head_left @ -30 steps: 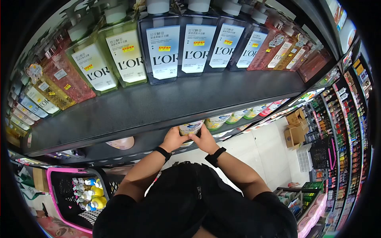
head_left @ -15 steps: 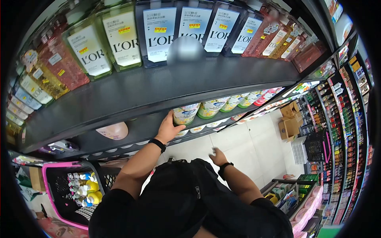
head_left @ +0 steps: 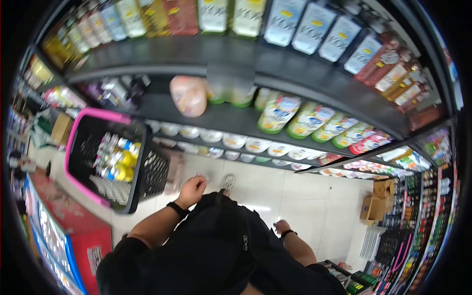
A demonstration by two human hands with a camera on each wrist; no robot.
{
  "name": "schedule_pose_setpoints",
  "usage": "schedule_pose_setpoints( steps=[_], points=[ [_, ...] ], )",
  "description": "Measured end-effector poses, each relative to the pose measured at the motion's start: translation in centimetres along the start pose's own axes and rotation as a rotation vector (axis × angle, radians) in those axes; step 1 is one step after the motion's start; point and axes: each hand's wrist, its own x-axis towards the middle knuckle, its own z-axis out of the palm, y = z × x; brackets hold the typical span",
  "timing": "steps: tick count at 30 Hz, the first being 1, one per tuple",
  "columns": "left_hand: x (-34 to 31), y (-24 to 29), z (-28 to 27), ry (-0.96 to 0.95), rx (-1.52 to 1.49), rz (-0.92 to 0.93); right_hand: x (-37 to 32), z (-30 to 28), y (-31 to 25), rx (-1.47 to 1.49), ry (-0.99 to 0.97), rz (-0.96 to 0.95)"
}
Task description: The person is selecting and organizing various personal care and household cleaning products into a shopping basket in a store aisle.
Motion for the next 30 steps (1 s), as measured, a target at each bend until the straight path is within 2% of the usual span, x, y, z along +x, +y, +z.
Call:
schedule_pose_setpoints(
  steps=[1, 2, 3, 5, 7, 10, 14, 15, 17, 19, 20, 21, 23, 24, 26, 27, 29, 30],
  points=[
    [-1.8, -0.3, -0.2, 0.016, 0.030, -0.013, 0.1, -1.2, -1.9, 0.516, 0.052, 0.265],
    [-3.1, 1.3, -0.8, -0.007, -0.001, -0.058, 0.4, -1.9, -3.9, 0.687, 0.122, 0.287],
    [-4.3, 2.1, -1.2, -0.020, 0.026, -0.071, 1.2, -3.2, -5.4, 0.722, 0.083, 0.291],
    [-6.6, 3.8, -2.1, -0.001, -0.001, -0.054, 4.1, -2.4, -6.5, 0.540, 0.155, 0.169],
    [-8.2, 5.0, -3.3, 0.011, 0.023, -0.065, 3.5, -4.7, -10.8, 0.617, 0.077, 0.167],
    [-10.4, 5.4, -4.6, 0.048, 0.006, -0.070, 5.0, -4.1, -14.1, 0.535, 0.085, 0.041],
    [-12.2, 6.3, -7.4, 0.058, -0.031, -0.074, 2.9, -4.8, -18.7, 0.594, -0.008, 0.088],
    [-12.6, 6.4, -8.1, 0.075, -0.045, -0.026, 1.7, -4.9, -19.7, 0.629, -0.002, 0.094],
    [-13.1, 6.3, -10.2, 0.108, -0.065, 0.071, 1.8, -3.6, -19.1, 0.545, -0.053, 0.126],
    [-13.4, 6.9, -13.3, 0.128, -0.111, 0.134, 0.0, -4.9, -20.4, 0.274, -0.082, 0.090],
    [-13.7, 7.0, -15.3, 0.130, -0.136, 0.166, 5.8, 0.4, -14.7, 0.118, -0.151, 0.029],
    [-13.8, 7.0, -17.5, 0.142, -0.131, 0.210, 5.1, 0.3, -14.2, 0.027, -0.112, -0.182],
    [-13.2, 6.8, -22.3, 0.169, -0.122, 0.316, 2.5, -2.3, -19.6, 0.350, -0.185, 0.291],
    [-12.8, 6.1, -24.7, 0.189, -0.094, 0.360, 2.5, -2.9, -21.9, 0.429, -0.177, 0.275],
    [-11.7, 5.0, -29.1, 0.186, -0.089, 0.319, 2.8, -3.9, -24.7, 0.583, -0.156, 0.246],
    [-10.7, 4.4, -30.9, 0.183, -0.105, 0.306, 2.3, -5.0, -27.0, 0.760, -0.062, 0.259],
    [-8.4, 3.7, -34.3, 0.101, 0.122, 0.256, 3.4, -6.7, -29.6, 0.906, 0.055, 0.225],
    [-6.6, 2.6, -35.2, 0.062, 0.300, 0.296, 4.0, -7.4, -30.6, 0.927, 0.138, 0.200]
  ],
)
